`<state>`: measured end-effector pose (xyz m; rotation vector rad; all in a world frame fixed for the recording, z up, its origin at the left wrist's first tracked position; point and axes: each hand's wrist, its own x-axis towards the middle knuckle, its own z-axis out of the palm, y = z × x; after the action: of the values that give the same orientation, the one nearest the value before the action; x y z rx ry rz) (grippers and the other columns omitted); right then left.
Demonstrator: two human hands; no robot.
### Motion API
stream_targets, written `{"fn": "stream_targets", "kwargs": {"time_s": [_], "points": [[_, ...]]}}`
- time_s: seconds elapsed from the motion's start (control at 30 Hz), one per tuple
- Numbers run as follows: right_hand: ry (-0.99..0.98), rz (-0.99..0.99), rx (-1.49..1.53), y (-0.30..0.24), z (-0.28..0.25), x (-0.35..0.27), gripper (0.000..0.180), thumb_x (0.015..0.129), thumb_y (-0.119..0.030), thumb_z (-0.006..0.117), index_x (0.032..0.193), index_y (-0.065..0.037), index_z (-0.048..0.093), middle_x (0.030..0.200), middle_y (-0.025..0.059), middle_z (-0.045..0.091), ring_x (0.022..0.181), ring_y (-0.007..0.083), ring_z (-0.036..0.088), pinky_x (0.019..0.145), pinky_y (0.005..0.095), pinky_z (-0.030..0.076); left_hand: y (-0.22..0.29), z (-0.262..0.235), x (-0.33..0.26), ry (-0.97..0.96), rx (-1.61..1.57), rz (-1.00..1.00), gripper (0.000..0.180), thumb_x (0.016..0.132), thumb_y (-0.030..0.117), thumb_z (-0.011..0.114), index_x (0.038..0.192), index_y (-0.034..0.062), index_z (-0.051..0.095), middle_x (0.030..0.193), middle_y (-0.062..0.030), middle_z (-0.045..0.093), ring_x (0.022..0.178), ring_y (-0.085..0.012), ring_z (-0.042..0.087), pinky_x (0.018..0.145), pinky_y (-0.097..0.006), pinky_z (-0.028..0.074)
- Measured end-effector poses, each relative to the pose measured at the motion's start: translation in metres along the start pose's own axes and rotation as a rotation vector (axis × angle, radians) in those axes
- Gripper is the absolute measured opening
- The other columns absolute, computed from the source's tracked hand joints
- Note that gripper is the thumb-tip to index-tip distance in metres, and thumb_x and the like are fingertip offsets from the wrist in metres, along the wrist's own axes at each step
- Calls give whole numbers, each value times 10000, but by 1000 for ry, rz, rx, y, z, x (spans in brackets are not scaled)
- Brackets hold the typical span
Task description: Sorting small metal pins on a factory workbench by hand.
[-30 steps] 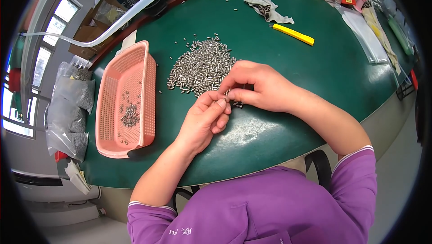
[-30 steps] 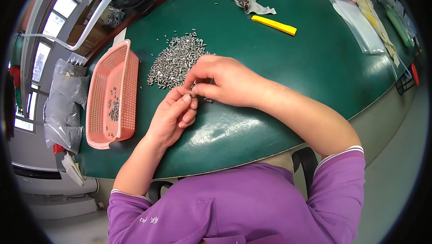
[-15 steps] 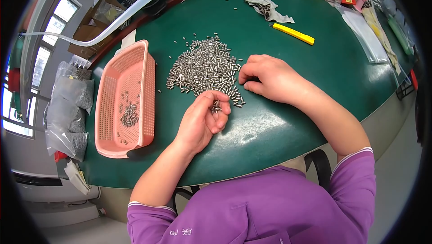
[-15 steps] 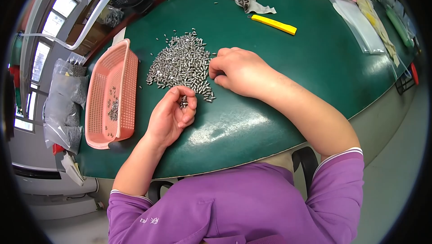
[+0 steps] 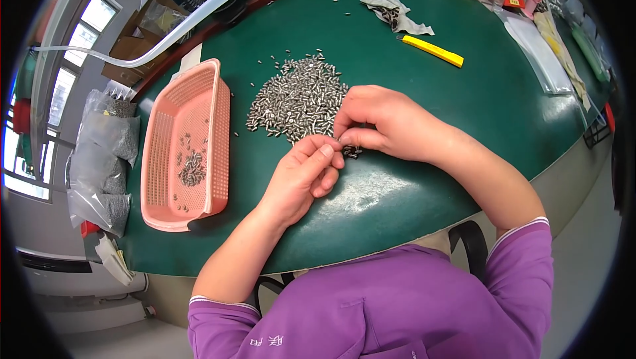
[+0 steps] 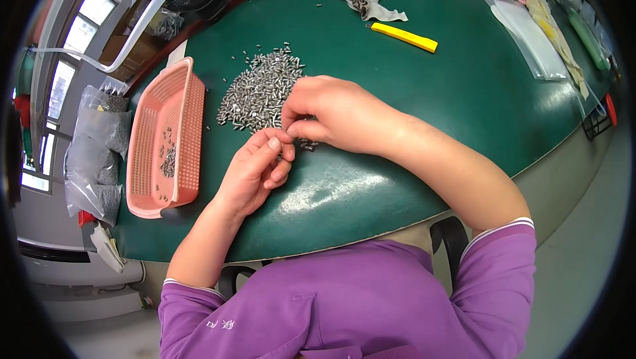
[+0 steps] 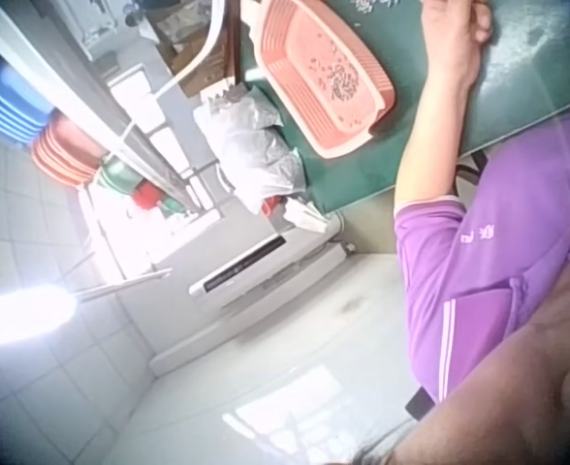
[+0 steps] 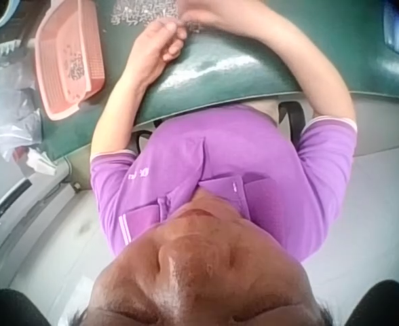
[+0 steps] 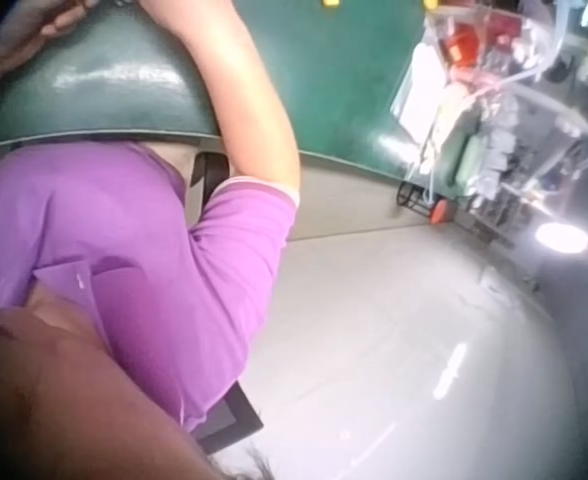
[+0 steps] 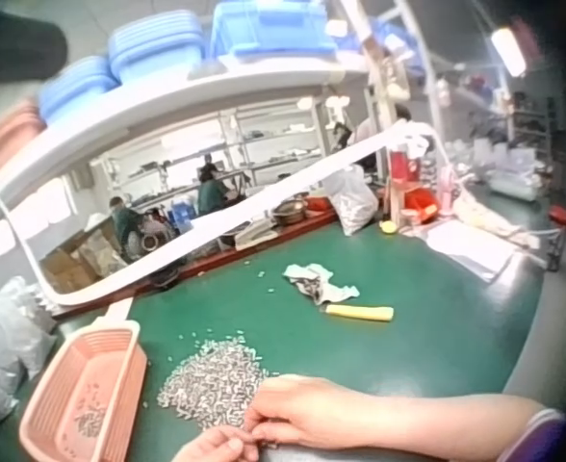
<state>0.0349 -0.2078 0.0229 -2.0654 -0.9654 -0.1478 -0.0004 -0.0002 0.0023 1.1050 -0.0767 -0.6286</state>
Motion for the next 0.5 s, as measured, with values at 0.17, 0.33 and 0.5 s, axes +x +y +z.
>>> {"fn": "stream_targets", "kwargs": {"time_s": [0.17, 0.33, 0.5], "points": [[13, -118, 47, 4, 11, -1, 129, 789, -159, 690, 884, -82, 648, 850, 57, 581, 831, 242, 563, 732, 345, 460, 1, -1, -1, -28, 32, -13, 148, 957, 163, 508, 1036, 39, 522, 817, -39, 557, 556, -59, 441, 448, -170, 331], [5, 69, -50, -2, 0, -1, 118, 782, -124, 671, 888, -80, 645, 879, 70, 592, 858, 246, 576, 751, 344, 471, 1, -1, 1, 10, 5, -15, 180, 980, 194, 452, 1017, 30, 517, 808, -42, 536, 514, -70, 401, 425, -179, 301], [-269, 238, -148, -4, -14, -5, 172, 748, -201, 709, 847, -85, 629, 865, 67, 583, 895, 255, 570, 767, 368, 466, 2, -1, 1, 22, -39, -33, 227, 994, 208, 404, 1025, 11, 513, 811, -61, 531, 513, -90, 404, 421, -194, 303]]}}
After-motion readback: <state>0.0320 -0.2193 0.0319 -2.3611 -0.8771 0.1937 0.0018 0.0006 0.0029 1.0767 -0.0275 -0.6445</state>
